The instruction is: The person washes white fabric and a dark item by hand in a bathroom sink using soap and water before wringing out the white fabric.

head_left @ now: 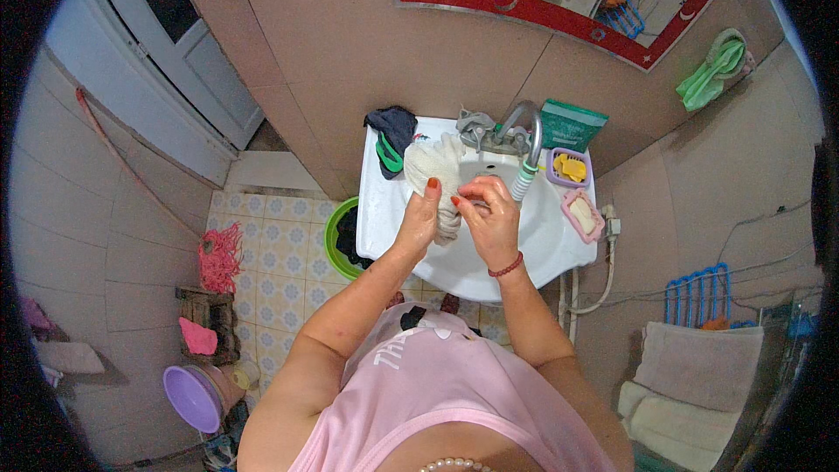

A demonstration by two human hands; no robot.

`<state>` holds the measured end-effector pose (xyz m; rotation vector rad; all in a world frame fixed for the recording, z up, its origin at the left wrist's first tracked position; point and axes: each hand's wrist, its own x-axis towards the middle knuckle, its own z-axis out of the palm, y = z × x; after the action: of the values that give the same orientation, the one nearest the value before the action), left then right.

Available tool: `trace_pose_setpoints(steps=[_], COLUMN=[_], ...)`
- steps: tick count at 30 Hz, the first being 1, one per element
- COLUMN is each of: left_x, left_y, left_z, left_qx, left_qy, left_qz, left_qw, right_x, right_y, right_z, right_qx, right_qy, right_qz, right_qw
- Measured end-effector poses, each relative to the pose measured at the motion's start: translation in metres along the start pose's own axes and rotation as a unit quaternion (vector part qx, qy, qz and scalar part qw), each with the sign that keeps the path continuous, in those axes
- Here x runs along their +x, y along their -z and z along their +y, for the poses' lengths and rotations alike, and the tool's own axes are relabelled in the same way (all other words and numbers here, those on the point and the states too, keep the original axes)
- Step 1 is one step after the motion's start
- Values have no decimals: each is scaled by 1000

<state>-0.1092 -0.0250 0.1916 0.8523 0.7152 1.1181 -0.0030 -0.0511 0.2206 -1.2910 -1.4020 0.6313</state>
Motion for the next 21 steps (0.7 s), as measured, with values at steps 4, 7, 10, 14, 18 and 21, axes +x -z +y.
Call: trace_pose_setpoints(steps=[4,7,10,14,18,21], left_x=[3,6,5,9,10,4], left_y=[7,11,24,22,15,31], left_z=[-4,-5,3,5,10,5], left_qx=[68,-45,-79,-164,-173,-55], left_qy=[-77,61,108,150,117,111], left_qz=[-4,61,-41,-96,-144,-134], left_qw=[995,995,990,970,967,983], right_x=[5,10,12,-3,-47,-20], right_y=[3,16,26,27,17,16], right_z=[0,16,29,89,142,58], right_qx=[-69,302,283,-4,-252,284], right_qy=[45,-201,-200,-268,27,-165], right_qz=[-40,-9,6,-116,-80,-151], right_qw=[996,932,938,956,964,932])
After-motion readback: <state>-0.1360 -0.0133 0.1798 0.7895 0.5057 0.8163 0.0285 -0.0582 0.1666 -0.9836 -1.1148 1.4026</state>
